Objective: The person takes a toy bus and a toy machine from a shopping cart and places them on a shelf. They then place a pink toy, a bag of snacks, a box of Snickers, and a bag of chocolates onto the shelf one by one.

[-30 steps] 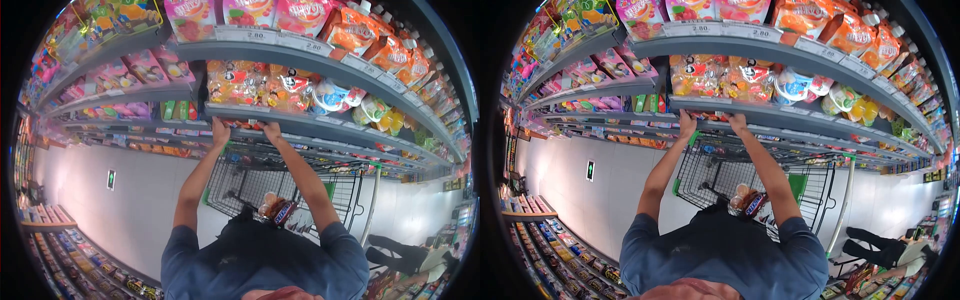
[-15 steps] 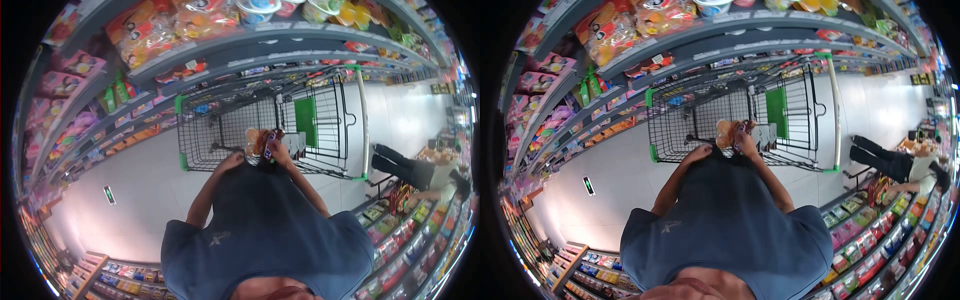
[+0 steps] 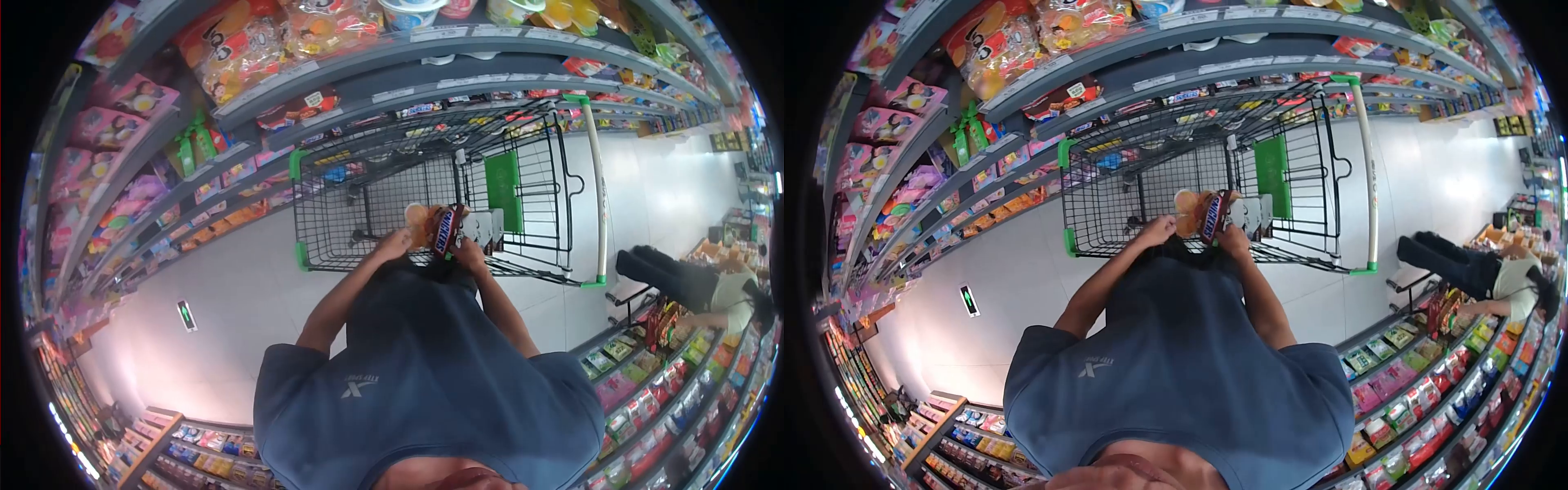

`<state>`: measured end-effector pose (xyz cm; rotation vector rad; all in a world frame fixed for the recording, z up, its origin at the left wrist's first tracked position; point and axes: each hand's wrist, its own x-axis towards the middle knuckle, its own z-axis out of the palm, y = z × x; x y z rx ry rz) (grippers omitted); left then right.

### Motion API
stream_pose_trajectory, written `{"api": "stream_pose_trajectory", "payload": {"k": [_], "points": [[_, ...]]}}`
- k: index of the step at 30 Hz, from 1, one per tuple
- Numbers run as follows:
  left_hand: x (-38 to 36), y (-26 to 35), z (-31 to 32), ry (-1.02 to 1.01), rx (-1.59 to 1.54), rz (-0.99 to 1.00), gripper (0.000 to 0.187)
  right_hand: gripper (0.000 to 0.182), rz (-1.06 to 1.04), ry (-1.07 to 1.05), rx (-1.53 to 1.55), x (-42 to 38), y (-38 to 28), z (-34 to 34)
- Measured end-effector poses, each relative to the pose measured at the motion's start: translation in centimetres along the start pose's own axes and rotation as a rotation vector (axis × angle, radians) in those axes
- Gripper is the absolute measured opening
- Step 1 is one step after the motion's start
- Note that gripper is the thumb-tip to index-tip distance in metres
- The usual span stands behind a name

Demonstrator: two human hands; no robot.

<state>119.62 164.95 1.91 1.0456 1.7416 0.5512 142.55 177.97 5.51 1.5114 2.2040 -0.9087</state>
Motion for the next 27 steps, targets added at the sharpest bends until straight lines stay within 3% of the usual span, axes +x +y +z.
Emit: {"api": "stream_pose_trajectory", "payload": {"k": [4, 6, 7, 9, 10, 12, 16, 18, 19, 21, 22, 24, 25, 27], "points": [[-2.2, -1.1, 2.9, 0.034, 0.03, 0.161, 0.029, 0.058, -0.019, -0.123, 0.061, 3.7, 2.4, 2.7], [-2.3, -1.9, 2.7, -0.095, 0.036, 0.116, 0.028, 0.051, 0.133, -0.299, 0.211, 5.1, 2.9, 3.6], [-3.4, -0.3, 1.7, -0.007, 0.015, 0.063, 0.028, 0.051, 0.116, -0.296, 0.205, 6.7, 4.7, 5.6], [-4.3, 0.4, 0.7, 0.093, -0.032, 0.039, 0.028, 0.045, -0.18, -0.381, 0.066, 10.3, 8.3, 9.5], [-4.6, 0.3, 0.3, 0.177, -0.078, 0.017, 0.027, 0.045, -0.195, -0.376, 0.052, 9.4, 6.9, 7.9], [-4.3, -1.5, 0.4, 0.206, -0.099, 0.019, 0.025, 0.039, 0.276, -0.31, 0.188, 5.8, 2.2, 4.1], [-4.4, -2.9, 0.7, 0.223, -0.156, -0.037, 0.028, 0.048, 0.225, -0.319, 0.122, 7.0, 2.2, 5.7], [-4.2, -2.7, 0.5, 0.252, -0.176, -0.052, 0.024, 0.04, -0.61, -0.056, -0.338, 9.7, 4.5, 8.9], [-4.0, -2.8, 0.5, 0.261, -0.176, -0.05, 0.024, 0.04, -0.617, -0.052, -0.341, 8.9, 3.3, 7.7], [-3.5, -3.2, 0.7, 0.258, -0.246, -0.019, 0.024, 0.034, -0.283, -0.041, 0.305, 5.8, -0.3, 3.7], [-3.7, -2.3, 0.0, 0.263, -0.247, -0.013, 0.024, 0.034, -0.288, -0.036, 0.302, 5.6, -1.0, 3.1], [-3.9, -0.7, -1.0, 0.266, -0.488, -0.064, 0.025, 0.033, -0.27, -0.135, 0.717, 5.1, -1.9, 1.7], [-2.4, -2.6, -0.4, 0.275, -0.533, 0.036, 0.034, 0.029, -0.212, -0.243, 0.899, 4.4, -2.8, 0.4], [-2.3, -0.8, -2.4, 0.271, -0.532, 0.052, 0.042, 0.029, -0.225, -0.276, 0.816, 1.0, -5.7, -5.1]]}}
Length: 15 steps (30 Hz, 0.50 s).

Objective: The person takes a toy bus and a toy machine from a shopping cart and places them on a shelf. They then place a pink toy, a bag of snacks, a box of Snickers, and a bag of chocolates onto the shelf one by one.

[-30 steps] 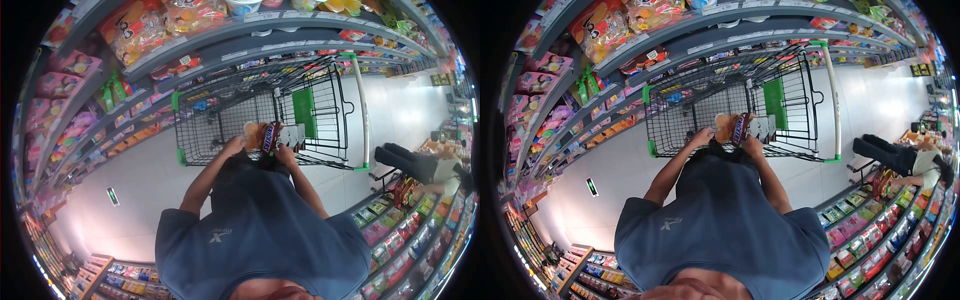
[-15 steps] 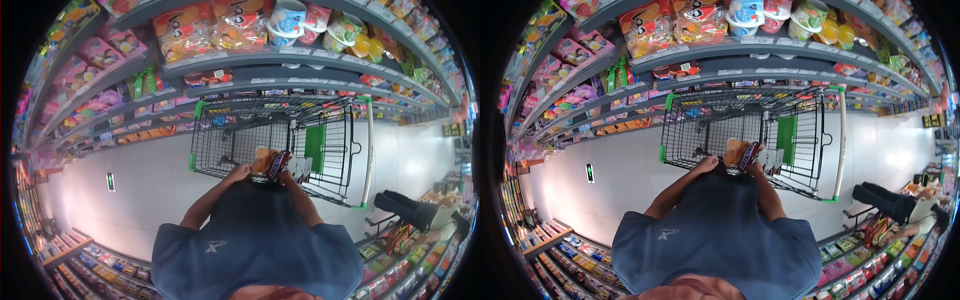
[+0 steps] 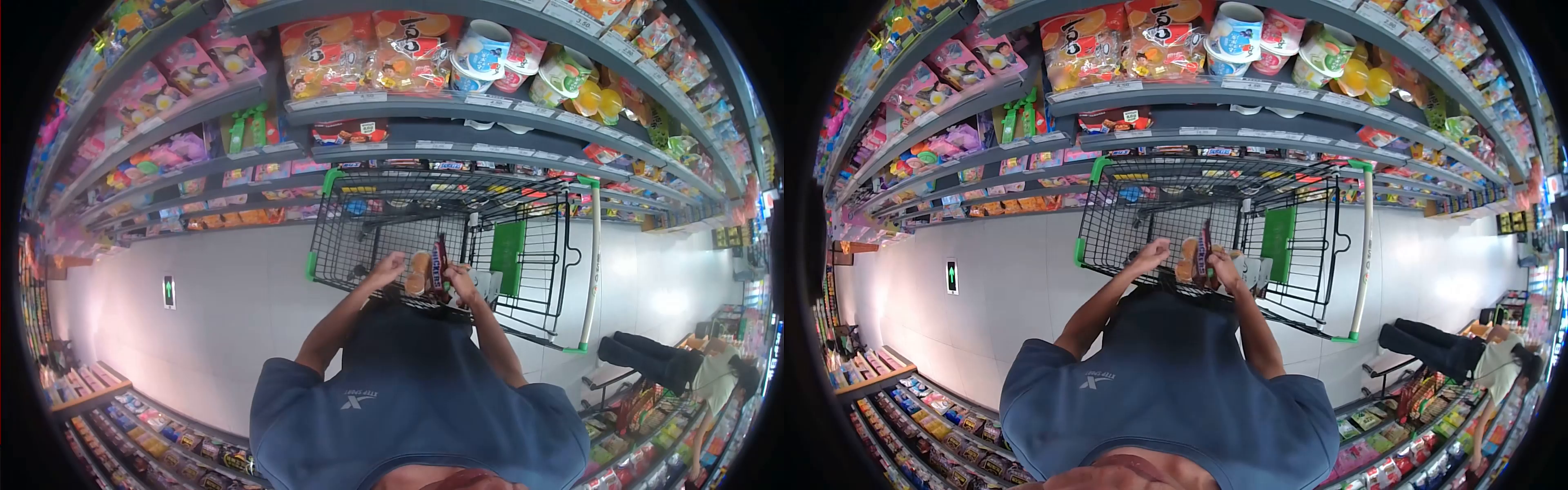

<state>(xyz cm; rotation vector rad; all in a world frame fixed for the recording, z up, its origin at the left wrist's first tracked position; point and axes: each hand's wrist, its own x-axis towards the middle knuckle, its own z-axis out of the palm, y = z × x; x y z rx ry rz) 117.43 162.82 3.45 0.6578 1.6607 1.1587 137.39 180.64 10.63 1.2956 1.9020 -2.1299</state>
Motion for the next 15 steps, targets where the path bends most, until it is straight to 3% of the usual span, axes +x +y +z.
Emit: {"api": "stream_pose_trajectory", "payload": {"k": [2, 4, 5, 7, 8, 9, 12, 13, 14, 15], "points": [[0.3, 3.7, -1.1, -0.002, -0.001, 0.01, 0.051, 0.035, 0.016, -0.136, 0.015, 0.3, -0.8, -0.9], [0.4, 6.8, -2.1, 0.044, 0.1, 0.197, 0.058, 0.038, -0.032, -0.188, 0.074, -0.2, -3.3, -1.8], [0.7, 8.2, -2.8, 0.041, 0.097, 0.196, 0.058, 0.041, -0.082, -0.245, 0.136, -1.1, -5.6, -2.0], [1.0, 10.2, -4.1, -0.242, -0.095, 0.244, 0.056, 0.047, -0.06, -0.184, 0.253, -5.0, -12.2, -1.3], [1.1, 10.5, -4.4, -0.28, -0.175, 0.23, 0.052, 0.05, -0.074, -0.347, 0.427, -2.5, -10.4, -2.7], [0.7, 11.9, -4.8, -0.328, -0.204, 0.17, 0.044, 0.051, -0.052, -0.361, 0.549, -3.3, -12.1, -2.7], [-0.6, 13.2, -4.1, -0.355, -0.273, 0.156, 0.033, 0.045, 0.006, -0.236, 0.77, -3.2, -13.5, -2.3], [-1.1, 13.1, -3.5, -0.26, -0.257, 0.156, 0.029, 0.044, 0.032, -0.222, 0.841, -3.2, -13.9, -1.8], [-1.7, 13.0, -3.1, -0.162, -0.24, 0.156, 0.026, 0.041, 0.153, -0.02, 0.842, -3.9, -14.0, -1.3], [-2.0, 12.4, -2.8, -0.165, -0.24, 0.157, 0.026, 0.043, 0.162, -0.008, 0.958, -3.3, -13.2, -0.8]]}}
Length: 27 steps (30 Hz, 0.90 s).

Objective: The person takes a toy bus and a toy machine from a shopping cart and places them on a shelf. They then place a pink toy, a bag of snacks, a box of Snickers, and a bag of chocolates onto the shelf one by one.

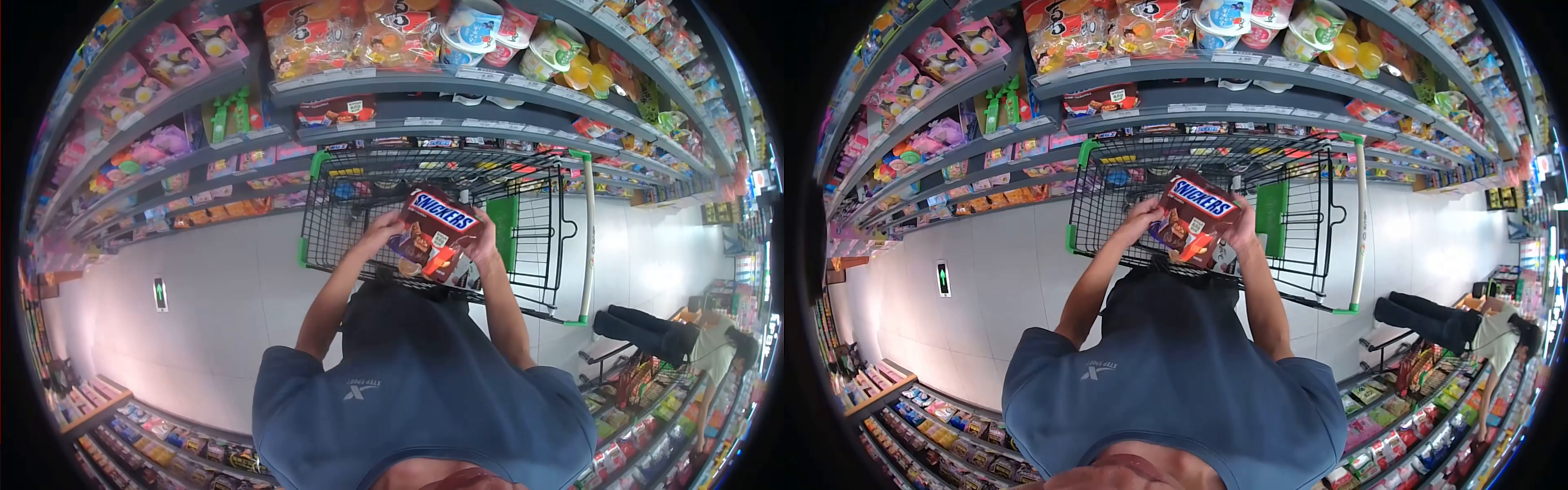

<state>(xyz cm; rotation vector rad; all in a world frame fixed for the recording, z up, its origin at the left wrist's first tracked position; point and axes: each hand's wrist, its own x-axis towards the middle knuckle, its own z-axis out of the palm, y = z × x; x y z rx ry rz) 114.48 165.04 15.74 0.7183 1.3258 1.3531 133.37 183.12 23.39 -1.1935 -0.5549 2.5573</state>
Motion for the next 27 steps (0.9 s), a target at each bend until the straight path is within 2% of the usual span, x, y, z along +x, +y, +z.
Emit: {"api": "stream_pose_trajectory", "payload": {"k": [2, 3, 6, 7, 8, 10, 11, 14, 15, 17, 20, 22, 23, 24, 27], "points": [[-0.3, -2.0, 0.2, 0.181, 0.017, -0.045, 0.022, 0.052, 0.006, -0.569, 0.299, 5.8, 3.2, -8.7], [-0.5, -2.6, 0.2, 0.182, 0.015, -0.045, 0.022, 0.058, 0.012, -0.204, 0.231, -0.5, 3.4, -2.0], [-1.1, -4.1, -0.3, 0.308, 0.018, -0.066, 0.016, 0.06, 0.028, -0.193, 0.143, 0.2, 5.8, -3.4], [-1.1, -4.9, -0.6, 0.331, 0.054, -0.047, 0.017, 0.048, 0.018, -0.204, 0.045, 0.4, 6.2, -3.9], [-1.1, -5.6, -0.9, 0.33, 0.055, -0.051, 0.017, 0.048, 0.02, -0.202, 0.048, 1.0, 6.7, -4.3], [-1.5, -5.3, -1.0, 0.339, 0.191, -0.067, 0.018, 0.038, -0.131, -0.048, -0.333, 1.5, 7.3, -4.0], [-1.5, -5.2, -0.8, 0.357, 0.117, -0.073, 0.02, 0.037, -0.107, -0.016, -0.281, 1.6, 7.1, -4.0], [-1.4, -3.4, -0.9, 0.375, 0.056, -0.072, 0.02, 0.03, -0.195, -0.028, -0.39, 2.2, 6.5, -3.2], [-1.1, -3.1, -1.1, 0.388, 0.122, -0.083, 0.022, 0.026, -0.199, 0.043, -0.452, 2.3, 6.2, -3.0], [-0.6, -2.2, -1.2, 0.407, 0.149, -0.053, 0.022, 0.026, -0.218, 0.023, -0.479, 2.6, 5.5, -2.2], [0.9, -0.7, -1.6, 0.444, 0.178, 0.026, 0.022, 0.028, -0.325, -0.042, -0.548, 3.7, 4.1, -1.1], [2.0, 0.2, -2.0, 0.471, 0.179, 0.105, 0.021, 0.03, -0.526, -0.061, -0.639, 4.9, 2.9, 0.3], [3.0, 0.9, -2.4, 0.508, 0.278, 0.194, 0.019, 0.032, -0.556, -0.108, -0.605, 5.6, 2.1, 1.1], [3.8, 2.0, -2.7, 0.507, 0.283, 0.198, 0.019, 0.032, -0.613, -0.091, -0.667, 6.6, 1.2, 1.5], [5.5, 6.8, -2.9, 0.511, 0.162, 0.218, 0.023, 0.037, -0.647, -0.147, -0.69, 7.8, -2.2, 4.3]]}}
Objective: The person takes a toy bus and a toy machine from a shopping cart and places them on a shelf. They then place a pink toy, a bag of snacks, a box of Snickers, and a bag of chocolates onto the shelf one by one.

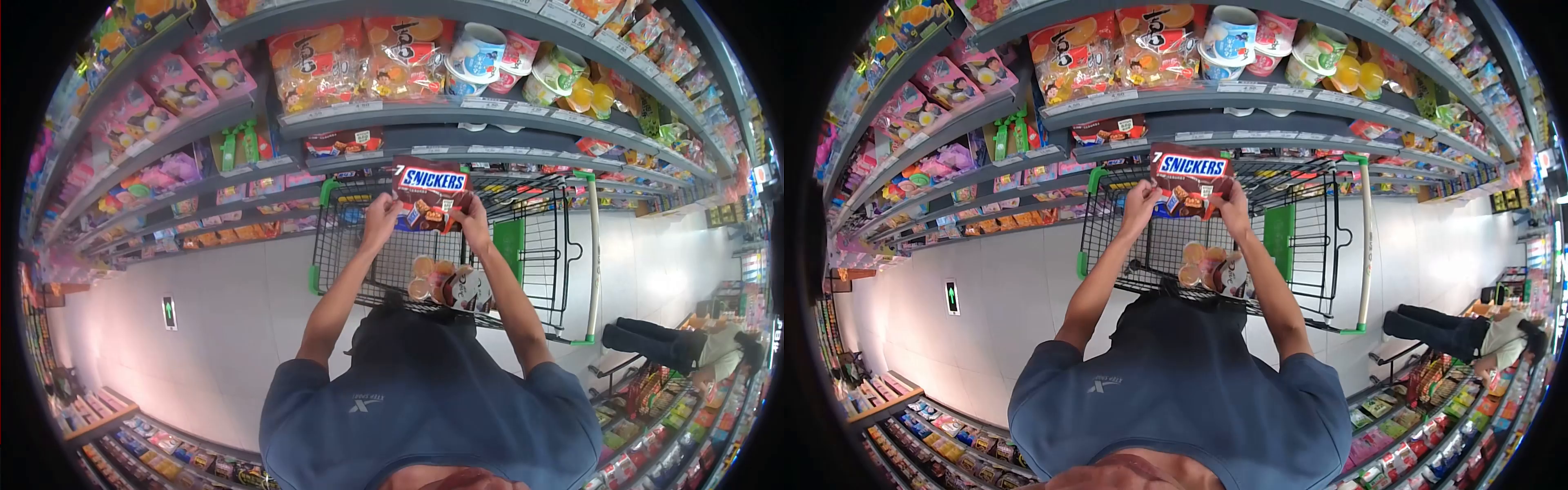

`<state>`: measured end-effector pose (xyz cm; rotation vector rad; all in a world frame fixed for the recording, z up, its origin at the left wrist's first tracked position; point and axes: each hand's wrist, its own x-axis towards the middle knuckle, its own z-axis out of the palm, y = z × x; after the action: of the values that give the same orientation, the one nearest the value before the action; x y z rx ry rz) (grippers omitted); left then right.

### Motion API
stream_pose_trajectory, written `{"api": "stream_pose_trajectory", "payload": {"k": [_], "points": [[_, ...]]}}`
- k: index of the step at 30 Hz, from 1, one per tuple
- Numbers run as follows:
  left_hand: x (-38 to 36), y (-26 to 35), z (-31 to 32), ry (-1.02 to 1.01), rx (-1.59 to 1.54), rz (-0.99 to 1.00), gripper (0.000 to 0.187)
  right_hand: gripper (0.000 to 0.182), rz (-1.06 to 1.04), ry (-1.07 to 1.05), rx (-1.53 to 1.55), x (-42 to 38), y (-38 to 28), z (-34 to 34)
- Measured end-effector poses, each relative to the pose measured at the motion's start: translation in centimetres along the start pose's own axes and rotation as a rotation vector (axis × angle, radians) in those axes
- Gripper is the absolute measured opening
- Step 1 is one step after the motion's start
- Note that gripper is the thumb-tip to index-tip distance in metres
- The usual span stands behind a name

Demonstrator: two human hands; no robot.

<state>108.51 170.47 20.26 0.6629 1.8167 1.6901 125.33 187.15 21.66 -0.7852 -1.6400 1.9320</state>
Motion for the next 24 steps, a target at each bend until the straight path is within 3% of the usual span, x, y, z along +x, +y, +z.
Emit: {"api": "stream_pose_trajectory", "payload": {"k": [3, 4, 7, 13, 15, 16, 19, 20, 23, 24], "points": [[3.8, 1.1, 0.0, 0.04, 0.119, 0.078, 0.023, 0.038, -0.088, 0.006, -0.01, 4.0, -1.6, 0.0], [5.0, 1.7, -0.1, 0.063, 0.157, -0.015, 0.021, 0.033, -0.046, 0.005, 0.005, 5.1, -2.0, -0.2], [8.4, 2.7, -0.1, 0.069, 0.333, 0.077, 0.022, 0.033, 0.054, 0.018, -0.152, 8.9, -3.5, -0.5], [14.3, 4.0, 1.1, 0.12, 0.366, 0.118, 0.019, 0.031, -0.144, 0.102, -0.09, 17.2, -3.2, -1.6], [15.9, 4.3, 1.6, 0.053, 0.14, 0.054, 0.019, 0.027, 0.054, 0.043, -0.115, 19.0, -4.6, -1.9], [16.8, 4.3, 1.7, 0.052, 0.231, 0.095, 0.02, 0.027, 0.049, 0.042, -0.117, 19.9, -4.9, -1.7], [18.7, 4.3, 2.6, 0.207, 0.388, 0.148, 0.023, 0.006, -0.078, 0.126, -0.09, 22.7, -4.6, -1.3], [19.4, 4.0, 2.5, 0.213, 0.442, 0.276, 0.031, 0.014, -0.068, 0.082, -0.112, 23.5, -3.9, -1.3], [20.4, 3.3, 2.9, 0.291, 0.466, 0.296, 0.032, 0.025, -0.08, 0.113, -0.299, 22.8, -5.4, 0.2], [20.4, 2.5, 3.0, 0.29, 0.468, 0.294, 0.032, 0.021, -0.215, 0.185, -0.435, 24.9, -2.1, -0.6]]}}
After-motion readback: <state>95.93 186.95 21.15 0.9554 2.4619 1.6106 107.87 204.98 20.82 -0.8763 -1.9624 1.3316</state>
